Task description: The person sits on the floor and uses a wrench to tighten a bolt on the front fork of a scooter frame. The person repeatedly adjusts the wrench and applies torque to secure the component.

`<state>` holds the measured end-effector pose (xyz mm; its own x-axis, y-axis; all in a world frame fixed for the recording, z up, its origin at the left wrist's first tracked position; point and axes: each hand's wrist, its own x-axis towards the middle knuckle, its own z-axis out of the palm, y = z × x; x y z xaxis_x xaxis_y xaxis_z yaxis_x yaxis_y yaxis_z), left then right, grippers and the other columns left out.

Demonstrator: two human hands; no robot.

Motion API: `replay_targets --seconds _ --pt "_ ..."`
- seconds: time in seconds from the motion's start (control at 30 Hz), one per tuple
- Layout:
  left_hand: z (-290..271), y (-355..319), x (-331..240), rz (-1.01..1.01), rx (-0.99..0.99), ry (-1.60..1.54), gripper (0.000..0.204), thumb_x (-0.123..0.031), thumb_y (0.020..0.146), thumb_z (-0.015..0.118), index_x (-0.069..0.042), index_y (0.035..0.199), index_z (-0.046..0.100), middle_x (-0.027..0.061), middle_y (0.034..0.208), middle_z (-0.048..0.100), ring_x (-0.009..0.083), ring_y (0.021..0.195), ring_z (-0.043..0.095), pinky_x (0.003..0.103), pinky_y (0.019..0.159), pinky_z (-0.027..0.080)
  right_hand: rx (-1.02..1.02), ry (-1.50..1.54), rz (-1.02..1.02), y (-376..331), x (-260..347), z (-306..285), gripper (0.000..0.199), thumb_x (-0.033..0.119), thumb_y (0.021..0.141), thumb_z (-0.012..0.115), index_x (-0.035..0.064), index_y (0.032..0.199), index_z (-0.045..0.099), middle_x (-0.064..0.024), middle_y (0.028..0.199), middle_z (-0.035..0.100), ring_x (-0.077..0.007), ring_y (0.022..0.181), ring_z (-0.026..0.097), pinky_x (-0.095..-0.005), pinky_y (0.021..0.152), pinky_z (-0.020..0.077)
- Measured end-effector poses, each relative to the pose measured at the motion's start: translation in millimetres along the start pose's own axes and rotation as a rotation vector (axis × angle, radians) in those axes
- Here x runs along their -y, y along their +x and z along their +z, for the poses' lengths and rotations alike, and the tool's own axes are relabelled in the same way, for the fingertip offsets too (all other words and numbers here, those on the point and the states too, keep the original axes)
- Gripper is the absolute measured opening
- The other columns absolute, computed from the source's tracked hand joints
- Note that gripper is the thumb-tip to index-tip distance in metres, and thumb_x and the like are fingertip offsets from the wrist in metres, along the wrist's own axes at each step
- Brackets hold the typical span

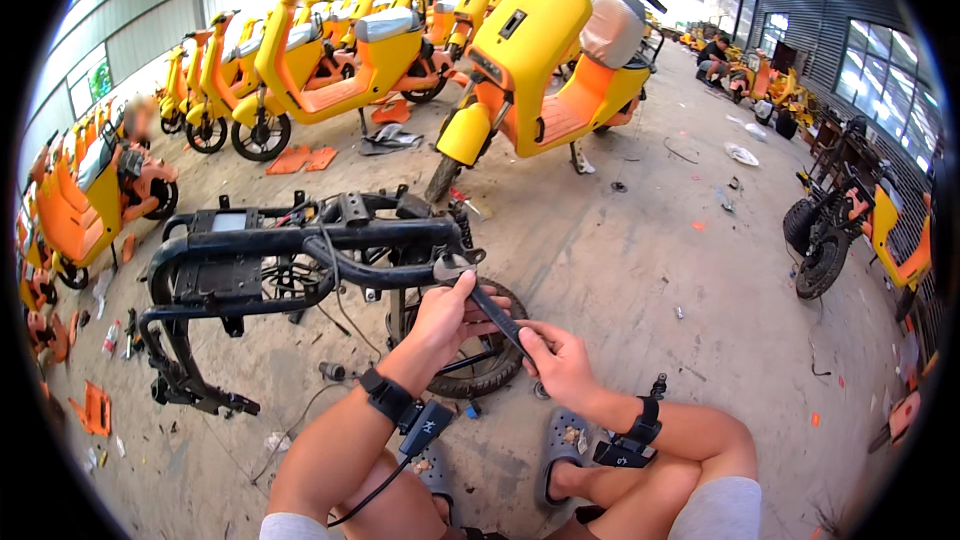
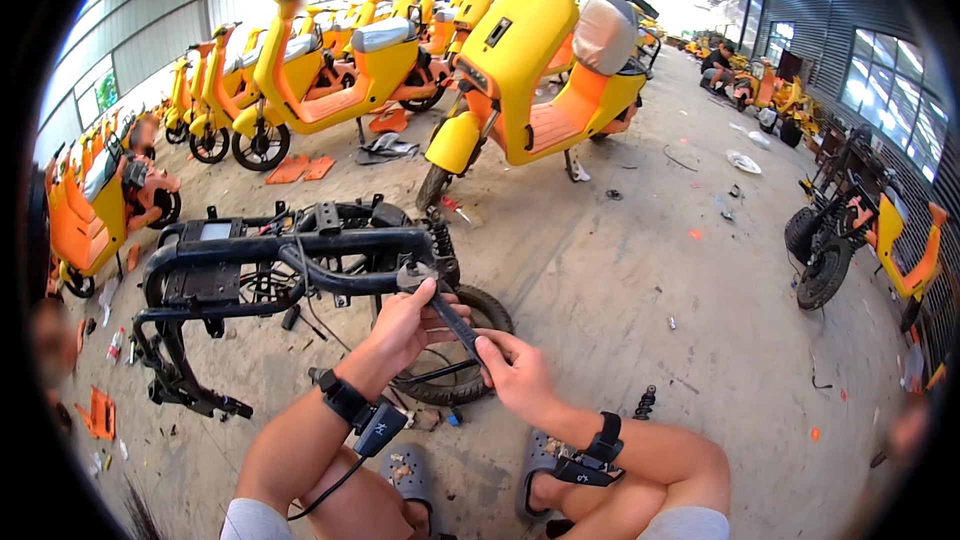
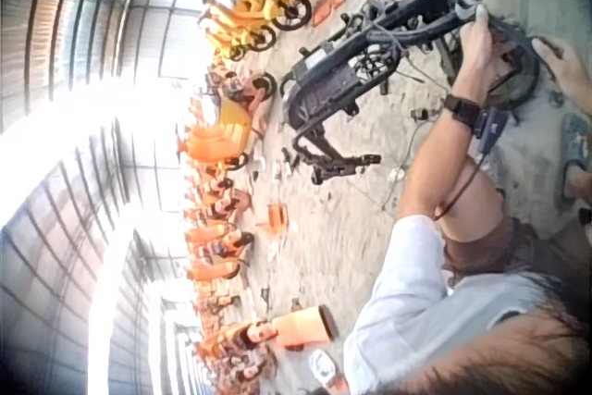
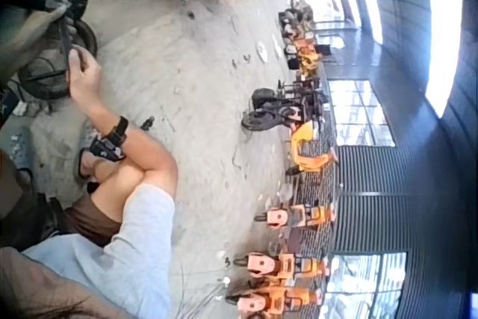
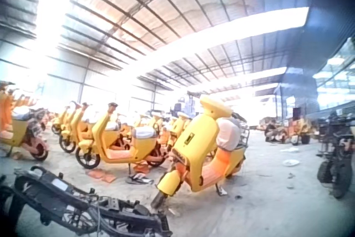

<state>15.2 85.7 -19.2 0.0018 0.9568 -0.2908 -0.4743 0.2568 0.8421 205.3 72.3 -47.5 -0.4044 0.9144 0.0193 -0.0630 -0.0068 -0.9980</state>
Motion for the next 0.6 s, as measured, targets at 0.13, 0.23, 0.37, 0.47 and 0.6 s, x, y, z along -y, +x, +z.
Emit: replay_targets --seconds 0.13,0.23,0.37,0.47,0.6 --pt "2.2 0.1 -2.8 0.004 -0.017 -0.007 0.042 -0.033 0.103 0.037 0.005 0.11 0.055 0.0226 0.102 0.067 0.0347 0.096 0.066 0.047 0.086 0.054 -0.008 0.02 0.0 0.3 1.7 -0.9 0.028 0.021 0.098 0.056 0.002 0.117 0.063 0.0032 0.07 0.057 -0.0037 0.058 0.049 -0.0203 0.052 0.0378" --pt "1.1 1.8 -2.4 -0.005 -0.033 -0.037 0.043 -0.034 0.103 0.037 0.004 0.109 0.055 0.0227 0.102 0.066 0.0351 0.096 0.066 0.047 0.086 0.054 -0.031 0.021 0.017 -0.2 4.0 -0.6 0.03 0.022 0.098 0.056 0.0009 0.118 0.062 0.0031 0.071 0.056 -0.0038 0.06 0.048 -0.0194 0.052 0.0374" --pt "-1.1 3.8 -1.9 0.006 -0.056 -0.038 0.048 -0.04 0.102 0.039 0.005 0.106 0.057 0.0227 0.099 0.067 0.036 0.093 0.067 0.048 0.084 0.055 -0.049 0.026 -0.005 1.9 3.2 -0.1 0.028 0.021 0.097 0.057 0.0021 0.117 0.063 0.003 0.07 0.057 -0.0037 0.059 0.05 -0.0199 0.052 0.0381" --pt "0.3 5.6 -0.2 0.025 -0.057 -0.033 0.051 -0.042 0.1 0.042 0.005 0.106 0.058 0.0223 0.097 0.068 0.0351 0.092 0.068 0.049 0.084 0.055 -0.047 0.042 -0.034 3.1 -4.1 -1.6 0.028 0.021 0.097 0.057 0.002 0.117 0.063 0.0028 0.071 0.057 -0.0038 0.059 0.051 -0.02 0.052 0.0381" --pt "-3.3 6.8 -0.5 0.04 -0.051 -0.008 0.047 -0.039 0.1 0.043 0.005 0.106 0.059 0.0218 0.097 0.069 0.0329 0.091 0.068 0.046 0.082 0.055 -0.049 0.018 -0.037 5.2 -3.1 0.3 0.028 0.02 0.097 0.057 0.0014 0.117 0.062 0.0027 0.071 0.058 -0.004 0.06 0.051 -0.0201 0.052 0.038"
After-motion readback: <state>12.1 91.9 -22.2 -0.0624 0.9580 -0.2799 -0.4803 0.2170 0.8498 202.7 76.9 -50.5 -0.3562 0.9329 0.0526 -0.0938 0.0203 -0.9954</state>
